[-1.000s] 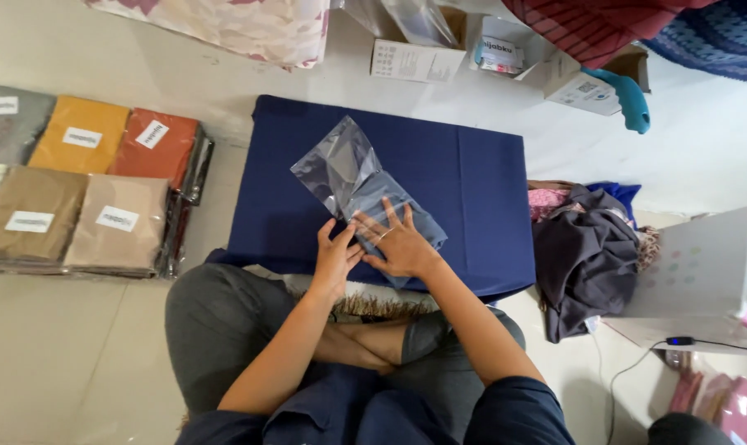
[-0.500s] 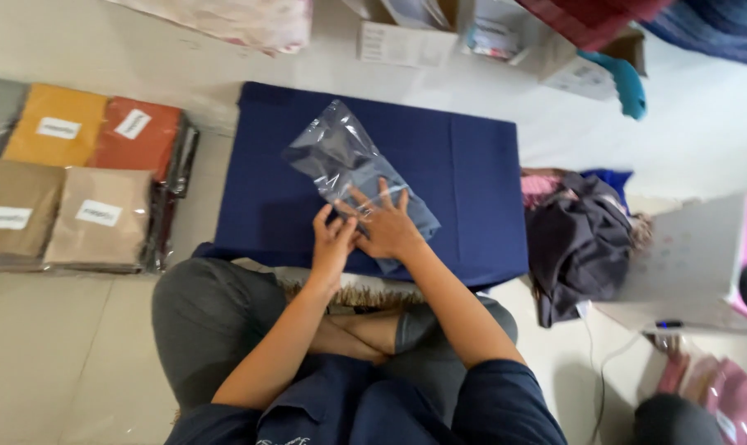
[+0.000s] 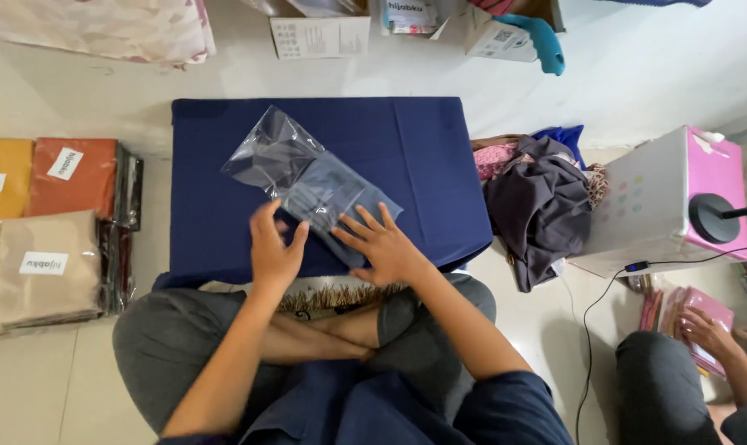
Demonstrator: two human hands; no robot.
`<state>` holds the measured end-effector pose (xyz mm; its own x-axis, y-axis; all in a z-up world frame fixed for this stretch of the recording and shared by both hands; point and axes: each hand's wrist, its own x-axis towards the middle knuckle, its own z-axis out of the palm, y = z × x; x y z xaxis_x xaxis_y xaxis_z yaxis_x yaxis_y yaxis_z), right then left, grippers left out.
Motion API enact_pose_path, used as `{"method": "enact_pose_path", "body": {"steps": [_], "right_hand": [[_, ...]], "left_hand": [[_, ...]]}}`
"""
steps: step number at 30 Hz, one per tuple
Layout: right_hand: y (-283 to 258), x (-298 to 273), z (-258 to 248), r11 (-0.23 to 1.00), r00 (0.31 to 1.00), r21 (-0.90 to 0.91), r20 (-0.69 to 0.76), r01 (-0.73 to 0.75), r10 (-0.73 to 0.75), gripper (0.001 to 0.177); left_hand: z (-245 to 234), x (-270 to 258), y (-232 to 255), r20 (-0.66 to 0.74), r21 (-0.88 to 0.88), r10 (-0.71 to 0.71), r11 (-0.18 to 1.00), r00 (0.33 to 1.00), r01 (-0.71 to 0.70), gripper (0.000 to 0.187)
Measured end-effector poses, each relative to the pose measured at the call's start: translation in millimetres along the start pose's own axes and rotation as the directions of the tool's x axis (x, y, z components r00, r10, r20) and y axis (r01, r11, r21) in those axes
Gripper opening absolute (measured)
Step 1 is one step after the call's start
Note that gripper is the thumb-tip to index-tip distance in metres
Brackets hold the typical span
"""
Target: The person cleans fabric with a lint roller, folds it, and then places it into a plastic bag.
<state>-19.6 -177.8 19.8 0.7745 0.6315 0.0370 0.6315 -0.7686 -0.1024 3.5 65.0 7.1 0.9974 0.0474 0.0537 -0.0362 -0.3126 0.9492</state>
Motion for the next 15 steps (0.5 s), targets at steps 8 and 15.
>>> {"method": "enact_pose_path", "body": {"steps": [8,15], "right_hand": [[12,-23,50,0.995,0.966,-0.075,-0.255,-0.067,0.046,0.063],[22,-2,55,0.995,0.977,-0.031,-0.193,-0.099,0.091,0.063]], "left_hand": [[43,93,-26,0.358,0.491,0.799,0.278,0.482,-0.826,0.054],[47,113,-40,0.653,0.430,0.562,0.277,0.507,-0.860,0.067]]}}
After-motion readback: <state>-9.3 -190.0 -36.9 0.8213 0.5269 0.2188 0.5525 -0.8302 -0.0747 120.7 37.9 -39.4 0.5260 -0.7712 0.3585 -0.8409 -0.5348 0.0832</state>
